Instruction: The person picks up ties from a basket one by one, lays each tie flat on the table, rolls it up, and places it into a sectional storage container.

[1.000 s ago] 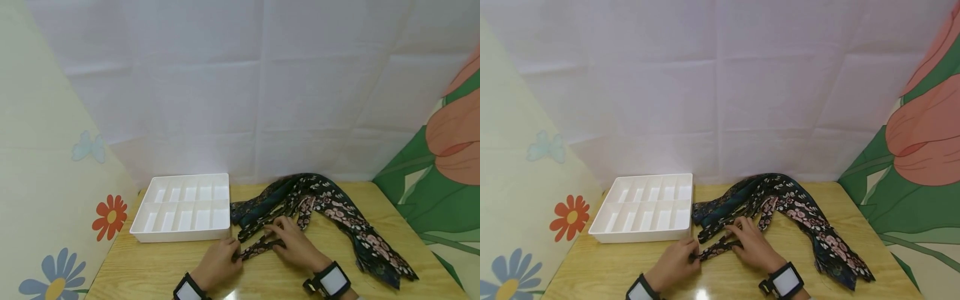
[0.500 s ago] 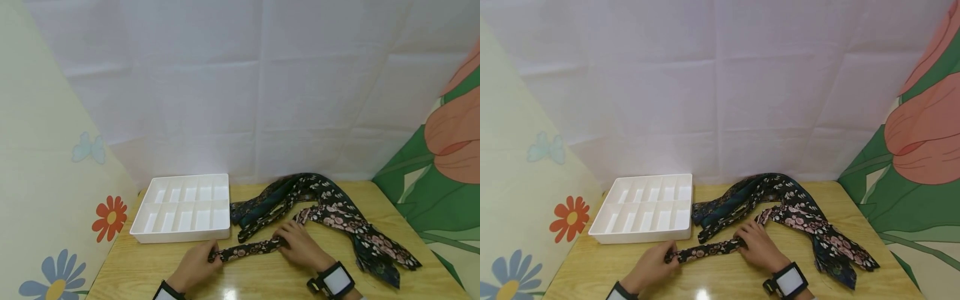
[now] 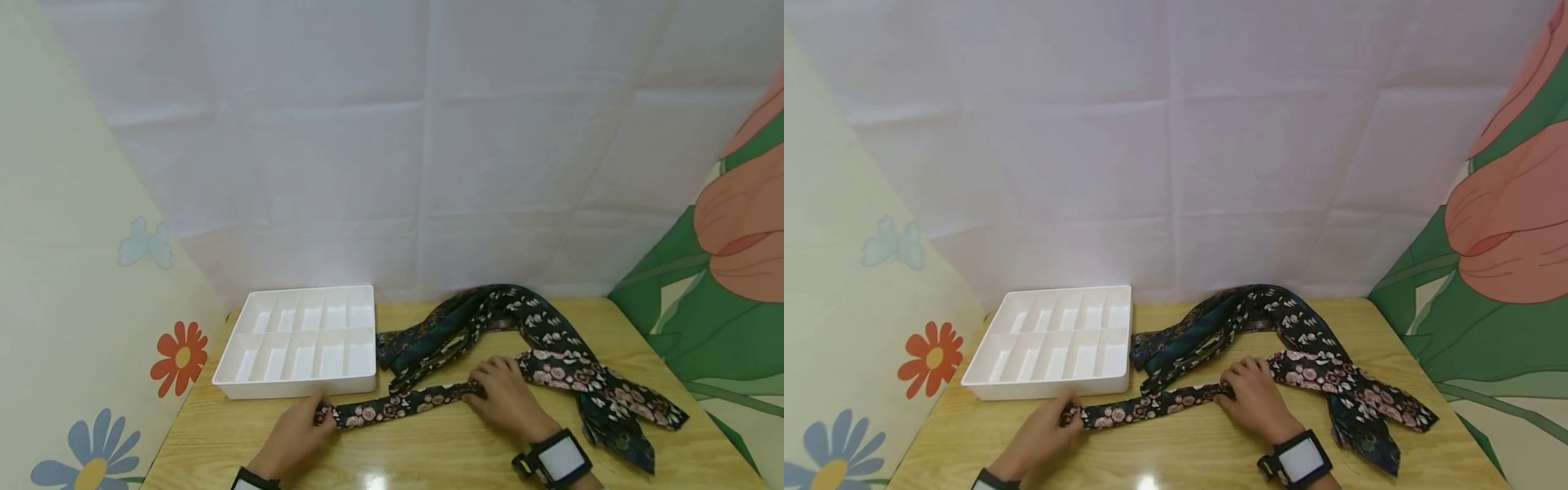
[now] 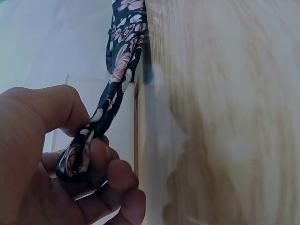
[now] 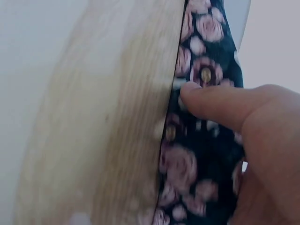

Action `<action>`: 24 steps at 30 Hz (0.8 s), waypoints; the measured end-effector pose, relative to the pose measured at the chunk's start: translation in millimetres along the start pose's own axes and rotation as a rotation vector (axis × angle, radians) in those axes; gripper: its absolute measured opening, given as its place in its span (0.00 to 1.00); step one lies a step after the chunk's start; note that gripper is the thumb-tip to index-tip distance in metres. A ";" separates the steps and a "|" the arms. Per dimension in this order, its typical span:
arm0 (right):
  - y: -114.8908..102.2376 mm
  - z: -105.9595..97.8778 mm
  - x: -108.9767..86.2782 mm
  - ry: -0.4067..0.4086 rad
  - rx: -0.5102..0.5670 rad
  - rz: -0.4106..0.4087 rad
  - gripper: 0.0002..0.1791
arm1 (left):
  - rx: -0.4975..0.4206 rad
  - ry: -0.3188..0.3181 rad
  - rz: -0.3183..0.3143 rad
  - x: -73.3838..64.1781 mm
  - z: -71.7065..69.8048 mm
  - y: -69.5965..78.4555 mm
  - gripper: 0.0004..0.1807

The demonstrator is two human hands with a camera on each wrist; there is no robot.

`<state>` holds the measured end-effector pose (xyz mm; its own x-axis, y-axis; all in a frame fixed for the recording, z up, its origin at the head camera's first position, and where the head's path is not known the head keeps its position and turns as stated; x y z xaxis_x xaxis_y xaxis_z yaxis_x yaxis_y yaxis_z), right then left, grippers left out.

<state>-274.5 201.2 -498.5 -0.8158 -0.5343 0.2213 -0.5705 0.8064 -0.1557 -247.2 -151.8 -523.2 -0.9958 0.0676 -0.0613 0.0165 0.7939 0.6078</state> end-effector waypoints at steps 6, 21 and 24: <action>20.3 -4.1 -8.5 -0.015 0.014 0.081 0.14 | -0.023 0.048 -0.079 2.4 -11.2 -21.0 0.07; 55.5 -8.6 -41.7 -0.223 0.190 0.126 0.24 | -0.101 0.091 -0.126 5.8 -35.4 -49.7 0.07; 65.4 -13.0 -46.9 -0.239 0.191 0.161 0.23 | -0.099 0.086 -0.152 5.4 -38.6 -54.3 0.07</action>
<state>-272.3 282.4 -506.5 -0.8832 -0.4663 -0.0495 -0.4214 0.8356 -0.3523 -257.0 -217.9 -526.0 -0.9903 -0.1036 -0.0925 -0.1389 0.7274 0.6721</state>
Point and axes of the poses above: each hand's wrist, its own x-axis towards the middle knuckle, its own z-axis out of the palm, y = z × x, the point moved 10 cm from there along x, towards the middle knuckle, and after that the axes turned 13 degrees about -z, right-handed, at the moved point
